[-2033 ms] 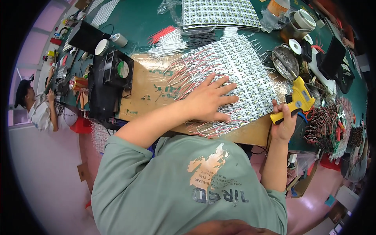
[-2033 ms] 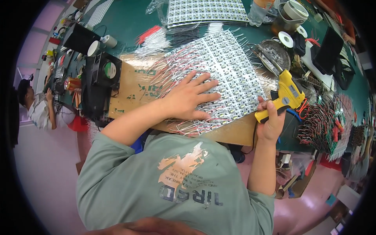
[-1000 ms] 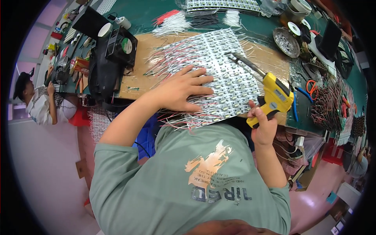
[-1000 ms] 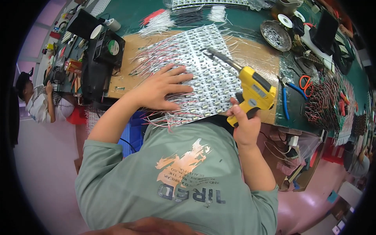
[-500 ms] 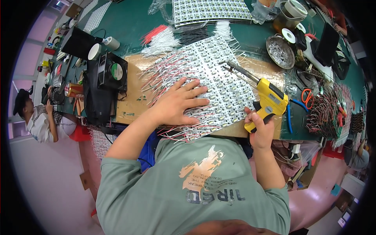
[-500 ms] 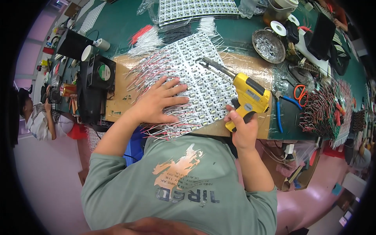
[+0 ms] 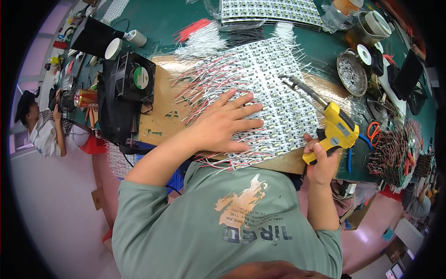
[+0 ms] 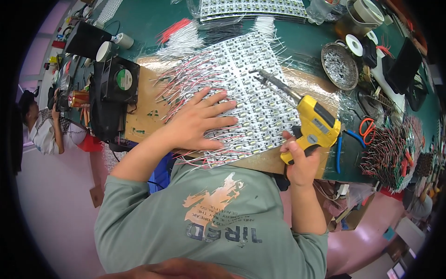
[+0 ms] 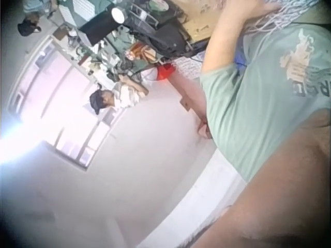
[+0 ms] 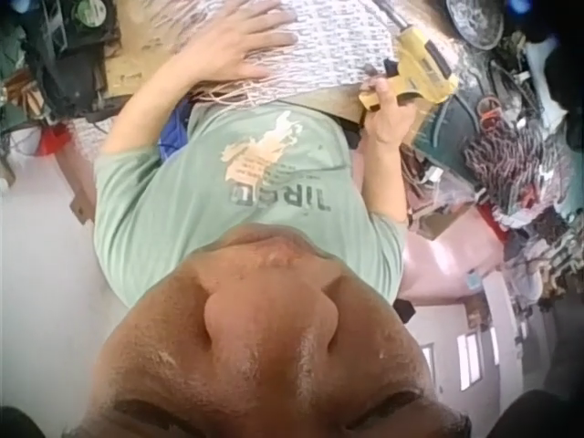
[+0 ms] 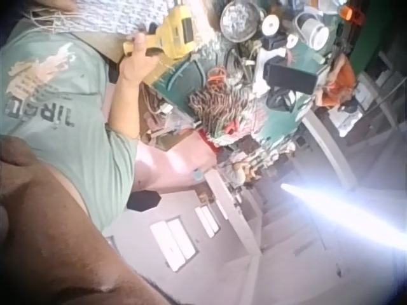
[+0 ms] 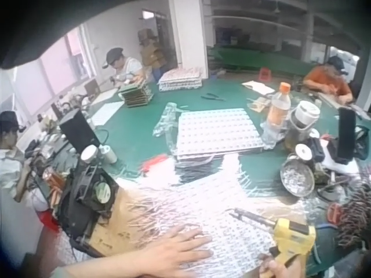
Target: The person solders wires onto an LED board array using a soldering gun, arranges the attached wires by hand, and then solders additional wires to the board with the soldering gun.
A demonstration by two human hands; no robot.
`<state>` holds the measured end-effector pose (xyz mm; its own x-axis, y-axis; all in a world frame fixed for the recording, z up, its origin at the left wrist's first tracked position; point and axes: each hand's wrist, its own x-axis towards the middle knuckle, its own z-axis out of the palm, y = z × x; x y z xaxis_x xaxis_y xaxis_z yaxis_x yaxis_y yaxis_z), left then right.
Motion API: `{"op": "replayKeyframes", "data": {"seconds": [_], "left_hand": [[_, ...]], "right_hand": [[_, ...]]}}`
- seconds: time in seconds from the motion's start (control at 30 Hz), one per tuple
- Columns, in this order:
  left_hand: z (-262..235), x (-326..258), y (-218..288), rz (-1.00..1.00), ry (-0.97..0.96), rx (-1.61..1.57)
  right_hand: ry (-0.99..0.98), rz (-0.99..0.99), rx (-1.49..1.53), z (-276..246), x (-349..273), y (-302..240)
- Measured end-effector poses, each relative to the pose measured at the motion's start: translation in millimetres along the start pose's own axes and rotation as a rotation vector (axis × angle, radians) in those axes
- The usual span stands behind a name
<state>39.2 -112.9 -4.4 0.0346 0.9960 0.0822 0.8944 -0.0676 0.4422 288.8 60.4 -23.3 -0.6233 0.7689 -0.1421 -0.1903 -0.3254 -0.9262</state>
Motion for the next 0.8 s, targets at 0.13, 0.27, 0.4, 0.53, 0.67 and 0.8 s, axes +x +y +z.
{"op": "replayKeyframes", "data": {"seconds": [0.13,0.27,0.4,0.53,0.67,0.8], "left_hand": [[4.4,3.8,5.6,-0.019,0.034,0.003],[4.5,4.4,6.2,-0.029,0.021,0.003],[4.8,4.9,4.4,-0.024,0.022,-0.001],[4.6,6.0,4.3,-0.021,0.028,-0.010],[3.4,6.2,3.7,-0.012,0.027,-0.009],[1.1,6.4,4.6,-0.013,0.013,-0.006]], "right_hand": [[0.041,-0.030,-0.010,0.9,7.2,-4.0],[0.037,-0.040,0.004,0.2,4.9,-0.9],[0.046,-0.026,-0.006,1.7,5.7,-0.4],[0.040,-0.068,-0.002,-0.4,4.9,1.3],[0.040,-0.073,-0.007,0.2,5.2,3.1],[0.052,-0.078,-0.003,-1.2,5.3,4.6]]}}
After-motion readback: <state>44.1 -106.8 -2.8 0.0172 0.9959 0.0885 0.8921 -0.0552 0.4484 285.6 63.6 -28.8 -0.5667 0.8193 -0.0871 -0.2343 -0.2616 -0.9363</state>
